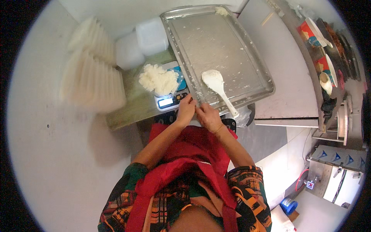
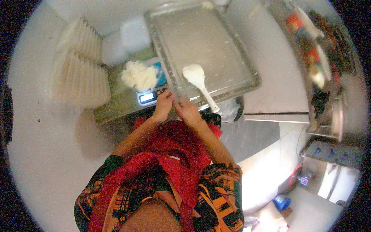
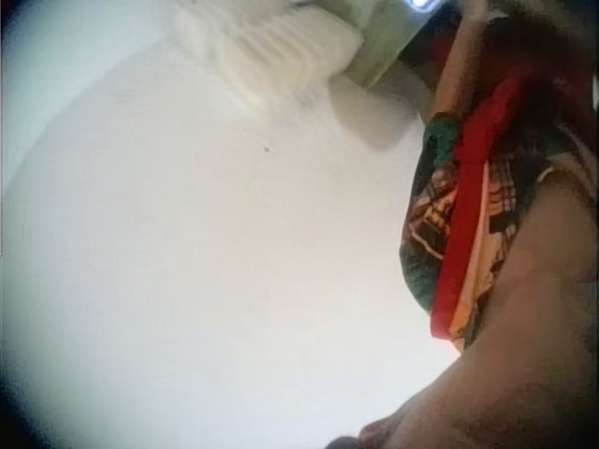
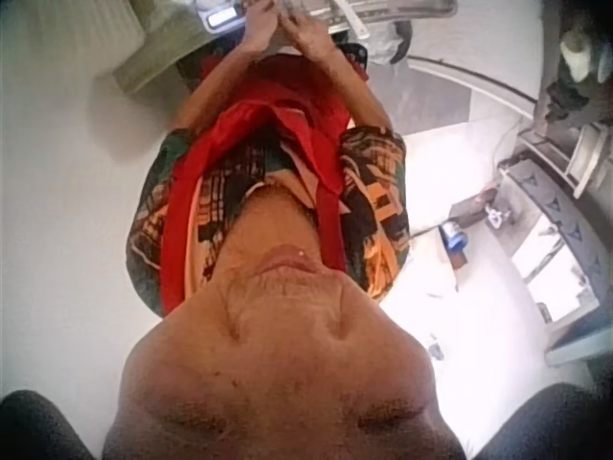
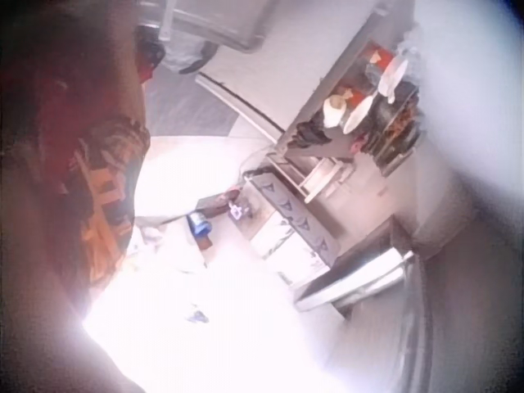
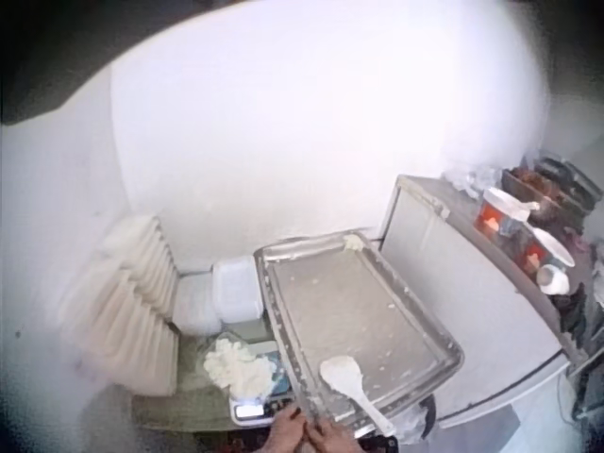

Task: The person scoops a white dough-like substance from a metal tray into a clear plastic container placed on a digital scale. They repeatedly transfer portions, check the scale, and adjust the amount until the target weight is reached, then set the filled container aside.

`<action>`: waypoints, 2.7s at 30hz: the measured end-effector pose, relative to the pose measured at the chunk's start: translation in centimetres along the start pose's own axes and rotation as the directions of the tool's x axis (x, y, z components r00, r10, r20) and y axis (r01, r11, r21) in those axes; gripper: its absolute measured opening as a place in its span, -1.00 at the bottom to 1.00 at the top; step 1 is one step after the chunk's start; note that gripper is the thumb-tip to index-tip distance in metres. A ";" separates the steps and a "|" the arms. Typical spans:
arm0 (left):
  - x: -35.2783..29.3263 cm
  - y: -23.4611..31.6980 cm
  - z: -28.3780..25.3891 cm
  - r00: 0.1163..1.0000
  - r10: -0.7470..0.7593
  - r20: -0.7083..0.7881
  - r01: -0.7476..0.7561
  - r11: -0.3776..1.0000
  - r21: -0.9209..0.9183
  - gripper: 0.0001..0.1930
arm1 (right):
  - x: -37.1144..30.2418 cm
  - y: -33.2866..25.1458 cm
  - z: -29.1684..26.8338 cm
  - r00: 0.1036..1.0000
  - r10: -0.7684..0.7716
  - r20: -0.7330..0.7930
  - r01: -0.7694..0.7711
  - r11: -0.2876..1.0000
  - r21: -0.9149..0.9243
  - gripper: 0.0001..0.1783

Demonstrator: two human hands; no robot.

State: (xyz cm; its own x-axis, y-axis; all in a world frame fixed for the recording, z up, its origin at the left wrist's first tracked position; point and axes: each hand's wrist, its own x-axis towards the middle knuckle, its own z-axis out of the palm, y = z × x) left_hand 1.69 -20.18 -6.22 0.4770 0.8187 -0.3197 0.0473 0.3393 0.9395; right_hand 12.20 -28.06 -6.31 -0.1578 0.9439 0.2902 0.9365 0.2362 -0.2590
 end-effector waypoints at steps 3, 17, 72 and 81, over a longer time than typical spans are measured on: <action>1.7 -3.6 0.1 0.999 0.038 -0.004 -0.038 0.999 0.005 -0.88 | -0.6 0.4 0.5 1.000 0.018 0.008 -0.018 1.000 0.018 -0.59; 2.9 -2.0 -1.1 0.994 0.088 0.062 -0.091 0.995 0.044 -0.84 | 0.9 -0.4 0.3 0.994 0.104 -0.018 -0.104 0.994 -0.045 -0.60; 10.3 14.6 -21.5 0.182 0.889 -0.421 -0.590 0.441 0.676 -0.82 | 0.1 5.9 -3.8 0.911 0.398 -0.109 -0.404 0.914 -0.040 -0.58; 5.5 11.4 -17.7 0.866 0.437 -0.240 -0.374 0.888 0.268 -0.81 | 8.3 -0.2 -3.8 0.749 0.597 0.287 -0.510 0.243 0.825 -0.60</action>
State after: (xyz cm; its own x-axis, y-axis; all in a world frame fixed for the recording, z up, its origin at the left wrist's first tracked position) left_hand -10.63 -3.61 0.52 0.2230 0.9692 0.1044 0.0989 -0.1291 0.9867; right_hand 11.89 -21.12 -0.36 0.3506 0.9146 -0.2015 0.0499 -0.2331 -0.9712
